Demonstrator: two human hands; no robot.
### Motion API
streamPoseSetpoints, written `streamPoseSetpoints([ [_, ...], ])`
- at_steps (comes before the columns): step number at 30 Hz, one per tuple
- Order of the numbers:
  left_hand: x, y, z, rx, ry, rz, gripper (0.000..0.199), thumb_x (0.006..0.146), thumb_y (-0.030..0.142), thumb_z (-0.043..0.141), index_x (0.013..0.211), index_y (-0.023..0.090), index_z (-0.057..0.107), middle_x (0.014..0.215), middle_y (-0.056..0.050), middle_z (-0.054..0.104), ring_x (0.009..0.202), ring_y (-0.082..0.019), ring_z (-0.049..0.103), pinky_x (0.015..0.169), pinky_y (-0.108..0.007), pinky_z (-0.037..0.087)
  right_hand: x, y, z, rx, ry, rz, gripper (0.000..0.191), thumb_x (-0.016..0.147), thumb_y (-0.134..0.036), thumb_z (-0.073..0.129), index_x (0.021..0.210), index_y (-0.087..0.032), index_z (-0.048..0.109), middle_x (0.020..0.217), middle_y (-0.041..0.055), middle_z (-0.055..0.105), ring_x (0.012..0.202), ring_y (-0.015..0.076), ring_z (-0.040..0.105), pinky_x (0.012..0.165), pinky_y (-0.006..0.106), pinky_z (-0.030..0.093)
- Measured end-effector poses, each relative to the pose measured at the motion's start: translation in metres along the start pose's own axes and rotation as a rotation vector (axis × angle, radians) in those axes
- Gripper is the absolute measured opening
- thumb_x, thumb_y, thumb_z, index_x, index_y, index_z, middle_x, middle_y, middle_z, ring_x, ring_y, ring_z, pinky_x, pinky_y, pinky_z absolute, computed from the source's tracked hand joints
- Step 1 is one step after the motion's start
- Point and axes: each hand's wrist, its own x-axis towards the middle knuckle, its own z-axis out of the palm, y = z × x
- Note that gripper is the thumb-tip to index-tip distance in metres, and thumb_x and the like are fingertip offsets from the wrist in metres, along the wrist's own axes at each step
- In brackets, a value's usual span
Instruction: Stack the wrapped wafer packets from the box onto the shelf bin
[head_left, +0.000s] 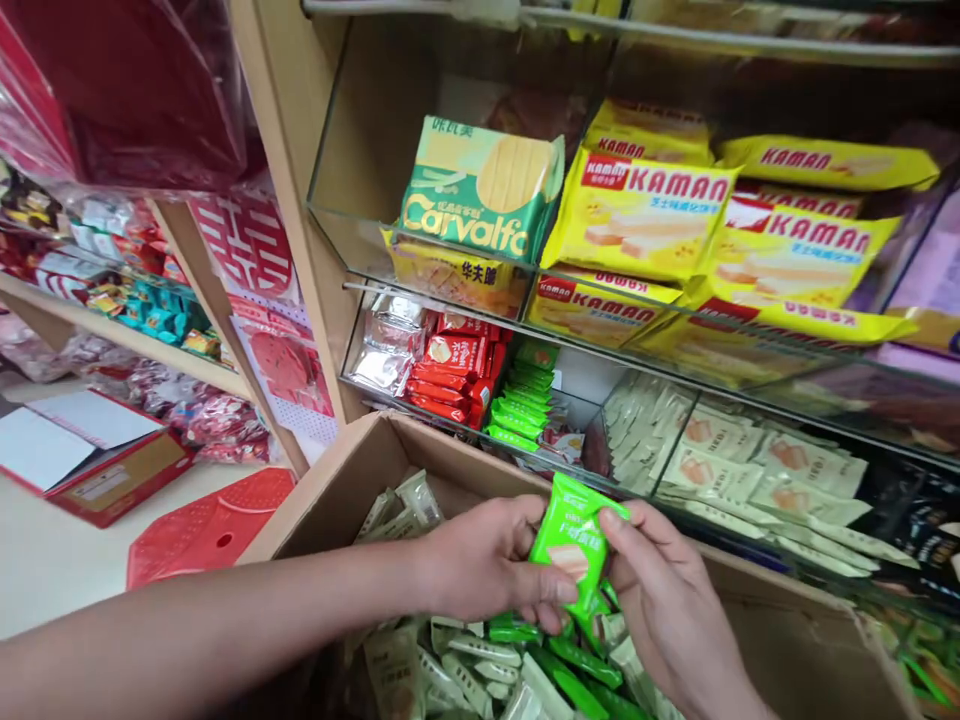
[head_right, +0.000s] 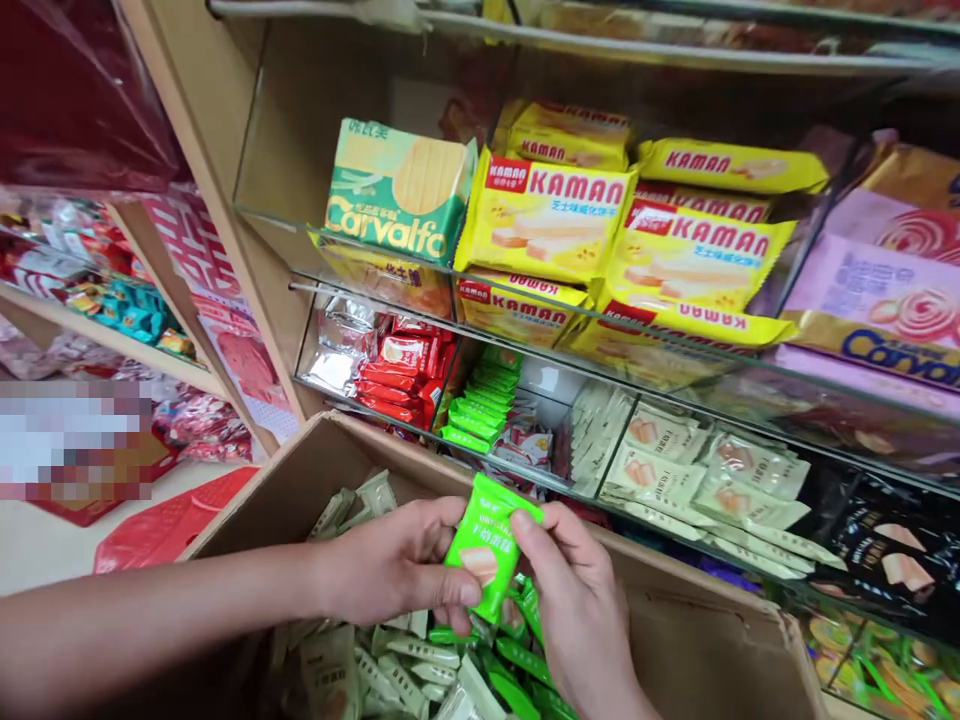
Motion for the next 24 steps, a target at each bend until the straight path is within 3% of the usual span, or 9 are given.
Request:
streamPoseSetpoints([
  [2,0.008,-0.007,-0.003,-0.051,0.065,-0.003,0.051,0.064,0.046,0.067,0.101,0.015,0.049,0.075,-0.003,0.059,0.056,-0.010,0.057,0.051,-0.020,0.043,0.002,0.001,0.001,0.095,-0.009,0.057,0.021,0.079,-0.041,0.051,0.071,-0.023,0.048,0.070,-0.0003,0.059,0.062,0.0154,0.055,0.053,0.026,0.043],
  [5,0.012,-0.018,-0.004,-0.103,0.154,0.052,0.048,0.066,0.045,0.066,0.099,0.014,0.048,0.076,-0.003,0.060,0.054,-0.009,0.058,0.051,-0.018,0.043,0.001,0.005,0.001,0.040,-0.083,0.059,0.022,0.075,-0.040,0.058,0.088,-0.024,0.051,0.091,0.0034,0.062,0.080,0.0188,0.058,0.067,0.029,0.047],
  [9,0.009,-0.030,0.000,-0.100,0.250,0.119,0.040,0.073,0.045,0.059,0.094,0.015,0.043,0.068,0.001,0.058,0.052,-0.009,0.057,0.050,-0.019,0.044,-0.007,0.014,0.003,-0.101,-0.235,0.067,0.024,0.075,-0.036,0.060,0.092,-0.021,0.055,0.085,0.0030,0.064,0.077,0.0165,0.059,0.070,0.027,0.047],
  [12,0.003,-0.022,0.001,0.045,0.220,0.136,0.032,0.079,0.043,0.051,0.092,0.015,0.045,0.072,0.000,0.056,0.054,-0.008,0.054,0.048,-0.019,0.044,-0.010,0.008,0.004,-0.168,-0.220,0.063,0.023,0.078,-0.038,0.056,0.092,-0.020,0.057,0.091,0.0048,0.064,0.080,0.0168,0.059,0.074,0.028,0.048],
  [15,-0.007,0.007,-0.010,0.446,0.233,0.234,0.029,0.084,0.040,0.045,0.097,0.015,0.050,0.070,-0.001,0.056,0.057,-0.010,0.053,0.049,-0.019,0.043,-0.001,-0.014,-0.002,-0.300,-0.120,0.045,0.033,0.075,-0.041,0.058,0.100,-0.020,0.056,0.094,0.0073,0.064,0.074,0.0184,0.062,0.065,0.029,0.051],
  [17,-0.011,0.030,-0.025,0.864,0.333,0.345,0.024,0.084,0.033,0.044,0.094,0.015,0.056,0.069,-0.001,0.059,0.059,-0.010,0.053,0.052,-0.019,0.040,0.020,-0.031,-0.010,-0.432,-0.036,-0.018,0.039,0.074,-0.045,0.058,0.103,-0.019,0.056,0.092,0.0077,0.065,0.068,0.0194,0.063,0.058,0.029,0.051],
  [19,-0.011,0.046,-0.044,1.134,0.442,0.404,0.020,0.085,0.027,0.043,0.090,0.016,0.059,0.071,-0.001,0.061,0.060,-0.010,0.054,0.054,-0.019,0.039,0.053,-0.042,-0.017,-0.611,-0.006,-0.123,0.042,0.074,-0.047,0.055,0.106,-0.019,0.056,0.093,0.0077,0.066,0.068,0.0203,0.064,0.060,0.031,0.051],
  [22,-0.001,0.049,-0.069,1.333,0.537,0.383,0.020,0.084,0.026,0.043,0.088,0.017,0.060,0.070,-0.001,0.063,0.060,-0.011,0.056,0.054,-0.019,0.039,0.117,-0.046,-0.020,-1.065,0.062,-0.285,0.038,0.080,-0.041,0.047,0.108,-0.017,0.057,0.090,0.0091,0.067,0.069,0.0222,0.065,0.064,0.033,0.050],
  [24,0.006,0.041,-0.080,1.463,0.568,0.353,0.021,0.084,0.028,0.042,0.088,0.018,0.060,0.070,-0.001,0.064,0.061,-0.013,0.058,0.054,-0.021,0.039,0.160,-0.042,-0.016,-1.315,0.130,-0.361,0.032,0.080,-0.034,0.047,0.102,-0.015,0.061,0.090,0.0120,0.068,0.083,0.0270,0.063,0.071,0.036,0.048],
])
